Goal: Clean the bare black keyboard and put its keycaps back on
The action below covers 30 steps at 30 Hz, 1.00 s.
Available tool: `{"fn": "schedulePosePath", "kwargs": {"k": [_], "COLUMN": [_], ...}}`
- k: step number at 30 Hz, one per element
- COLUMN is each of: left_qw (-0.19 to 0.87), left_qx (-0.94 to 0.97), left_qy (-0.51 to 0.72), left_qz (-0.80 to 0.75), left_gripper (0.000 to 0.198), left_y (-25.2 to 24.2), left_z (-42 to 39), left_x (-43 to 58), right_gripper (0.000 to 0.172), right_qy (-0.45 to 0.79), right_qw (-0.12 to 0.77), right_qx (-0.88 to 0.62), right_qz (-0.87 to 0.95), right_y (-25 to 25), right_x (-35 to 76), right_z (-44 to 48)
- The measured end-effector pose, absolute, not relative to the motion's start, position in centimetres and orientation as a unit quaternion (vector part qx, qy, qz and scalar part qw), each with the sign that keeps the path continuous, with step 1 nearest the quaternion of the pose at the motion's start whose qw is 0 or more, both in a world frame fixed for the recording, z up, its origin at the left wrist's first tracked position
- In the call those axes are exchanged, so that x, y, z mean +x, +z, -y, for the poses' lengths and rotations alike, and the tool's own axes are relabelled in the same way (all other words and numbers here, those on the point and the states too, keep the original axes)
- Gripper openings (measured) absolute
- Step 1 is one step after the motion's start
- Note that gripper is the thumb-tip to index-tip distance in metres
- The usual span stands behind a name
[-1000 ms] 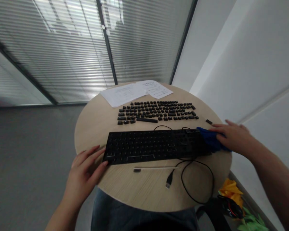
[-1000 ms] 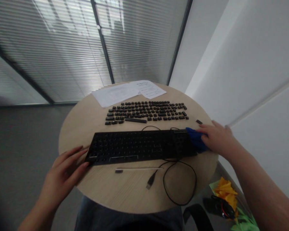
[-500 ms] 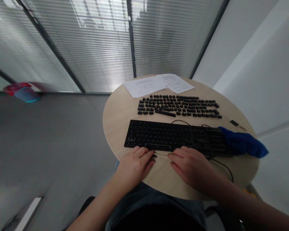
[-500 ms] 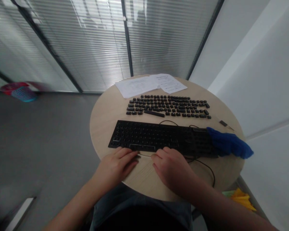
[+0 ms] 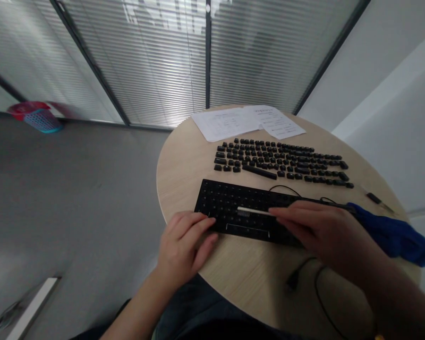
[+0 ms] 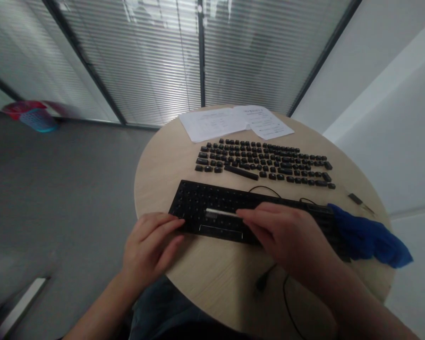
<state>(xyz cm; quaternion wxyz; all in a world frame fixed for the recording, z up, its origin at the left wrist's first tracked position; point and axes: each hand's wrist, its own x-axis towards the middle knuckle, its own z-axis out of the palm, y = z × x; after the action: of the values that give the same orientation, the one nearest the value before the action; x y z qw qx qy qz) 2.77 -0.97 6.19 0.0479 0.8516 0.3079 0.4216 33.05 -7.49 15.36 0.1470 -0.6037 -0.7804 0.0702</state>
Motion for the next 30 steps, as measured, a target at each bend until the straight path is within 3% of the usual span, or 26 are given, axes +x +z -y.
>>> {"fn": "schedulePosePath", "kwargs": {"k": [4, 8, 19, 30], "left_qw": [0.056, 0.117, 0.111, 0.098], "left_qx": [0.83, 0.821, 0.828, 0.829], "left_qy": [0.44, 0.465, 0.494, 0.5], "left_qz": [-0.339, -0.309, -0.24, -0.23], "left_gripper": [0.024, 0.026, 0.038, 0.035], "left_y": [5.0, 4.0, 2.6, 2.7], "left_z": [-0.9, -1.4, -2.0, -2.5], "left_x": [0.9, 0.3, -0.5, -0.3], "right_gripper": [0.042, 0.039, 0.035, 0.04], "right_qy": [0.028, 0.015, 0.009, -0.078], "right_qw": [0.14, 0.146, 0.107, -0.009], "right_qx": [-0.606, -0.597, -0.601, -0.634], "right_qz": [0.782, 0.789, 0.792, 0.769], "right_y": [15.4, 14.0, 15.8, 16.6], "right_x": [33.5, 33.3, 31.9, 28.6], "right_z": [4.5, 3.6, 5.1, 5.0]}}
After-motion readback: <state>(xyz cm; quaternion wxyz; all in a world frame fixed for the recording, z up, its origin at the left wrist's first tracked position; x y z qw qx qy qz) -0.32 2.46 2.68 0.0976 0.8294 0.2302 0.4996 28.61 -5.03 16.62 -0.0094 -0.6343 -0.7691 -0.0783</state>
